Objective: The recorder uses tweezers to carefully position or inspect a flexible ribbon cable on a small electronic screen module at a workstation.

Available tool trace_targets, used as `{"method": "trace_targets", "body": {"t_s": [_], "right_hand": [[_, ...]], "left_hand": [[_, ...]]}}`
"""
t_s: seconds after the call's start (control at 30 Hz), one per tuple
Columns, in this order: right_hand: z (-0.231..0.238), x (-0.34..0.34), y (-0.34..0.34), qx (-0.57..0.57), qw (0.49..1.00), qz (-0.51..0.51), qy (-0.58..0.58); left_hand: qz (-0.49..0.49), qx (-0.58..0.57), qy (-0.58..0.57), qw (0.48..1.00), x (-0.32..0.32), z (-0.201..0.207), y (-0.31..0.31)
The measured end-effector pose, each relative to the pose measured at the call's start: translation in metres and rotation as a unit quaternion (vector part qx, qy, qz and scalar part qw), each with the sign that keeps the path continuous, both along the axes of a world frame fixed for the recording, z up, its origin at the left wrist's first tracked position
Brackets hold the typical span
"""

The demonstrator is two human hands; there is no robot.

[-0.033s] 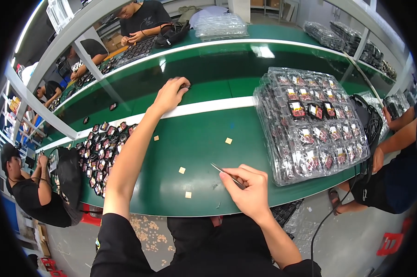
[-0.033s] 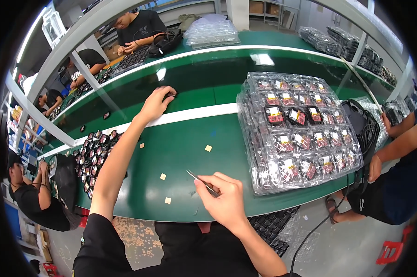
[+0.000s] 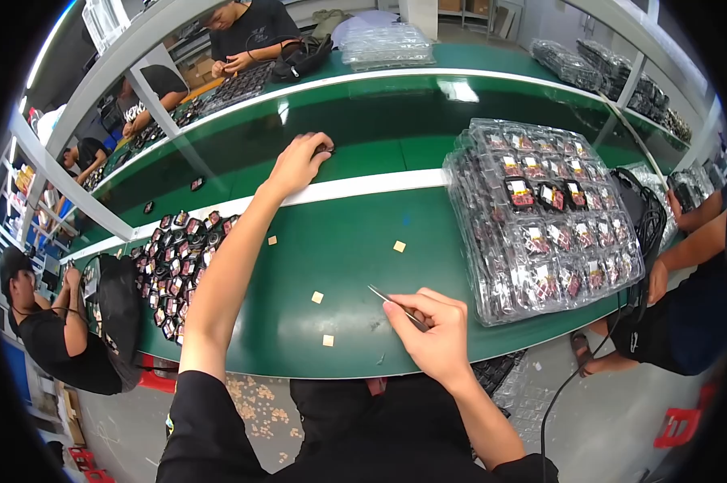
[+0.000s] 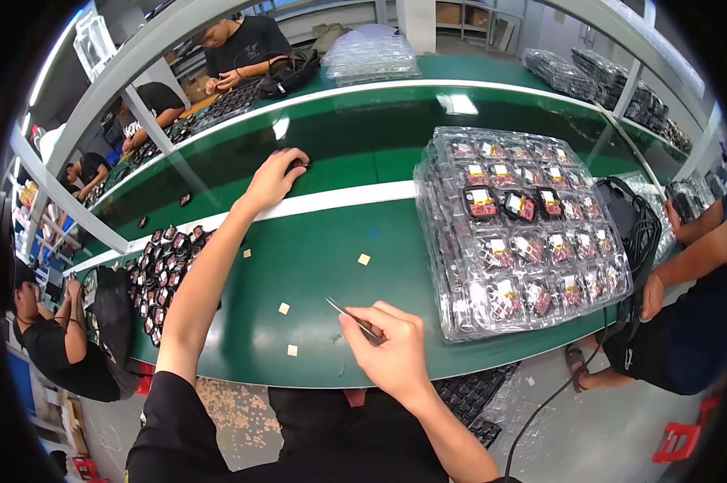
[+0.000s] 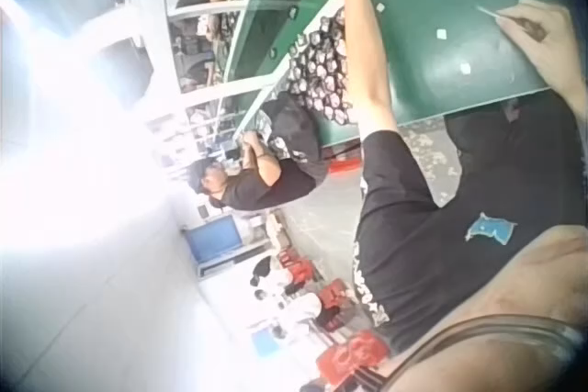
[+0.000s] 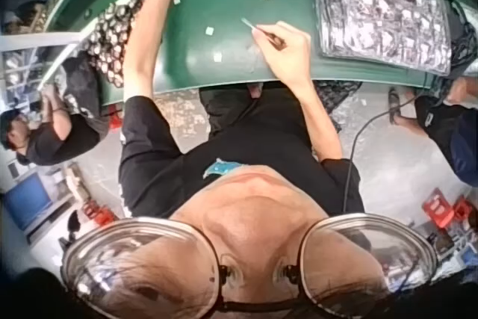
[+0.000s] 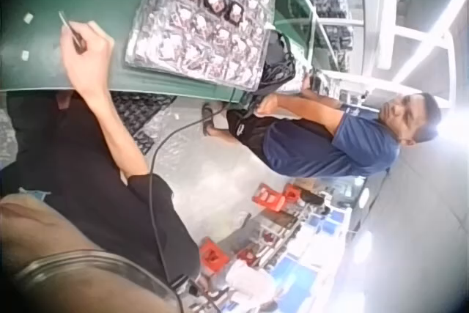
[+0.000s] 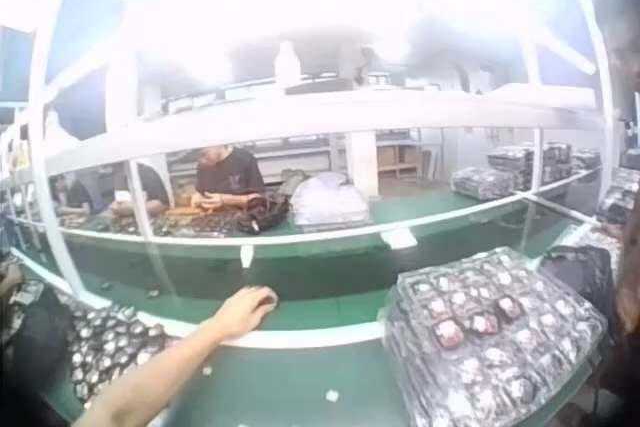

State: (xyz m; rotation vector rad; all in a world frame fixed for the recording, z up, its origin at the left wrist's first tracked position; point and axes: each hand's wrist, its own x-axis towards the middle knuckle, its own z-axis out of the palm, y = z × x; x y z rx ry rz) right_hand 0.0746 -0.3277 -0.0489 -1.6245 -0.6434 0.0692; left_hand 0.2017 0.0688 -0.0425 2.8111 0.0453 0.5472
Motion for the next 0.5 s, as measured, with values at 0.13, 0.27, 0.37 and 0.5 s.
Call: {"method": "trace_targets", "body": {"t_s": [0.13, 0.27, 0.37, 0.5], "right_hand": [[0.001, -0.003, 0.002, -0.004, 1.0, -0.006, 0.009], [0.003, -0.001, -0.002, -0.018, 0.999, -0.036, 0.012], [0.004, 0.001, -0.002, -0.009, 1.0, -0.028, 0.001], [0.004, 0.003, 0.0, -0.011, 1.0, -0.019, 0.011]], "left_hand": [[-0.008, -0.097, -0.003, 0.995, -0.022, 0.012, -0.028], [-0.24, -0.127, 0.071, 0.96, -0.078, 0.019, -0.091], [-0.273, -0.1, 0.085, 0.953, -0.134, 0.026, -0.12], [-0.223, -0.094, 0.082, 0.967, -0.164, 0.023, -0.125]]}}
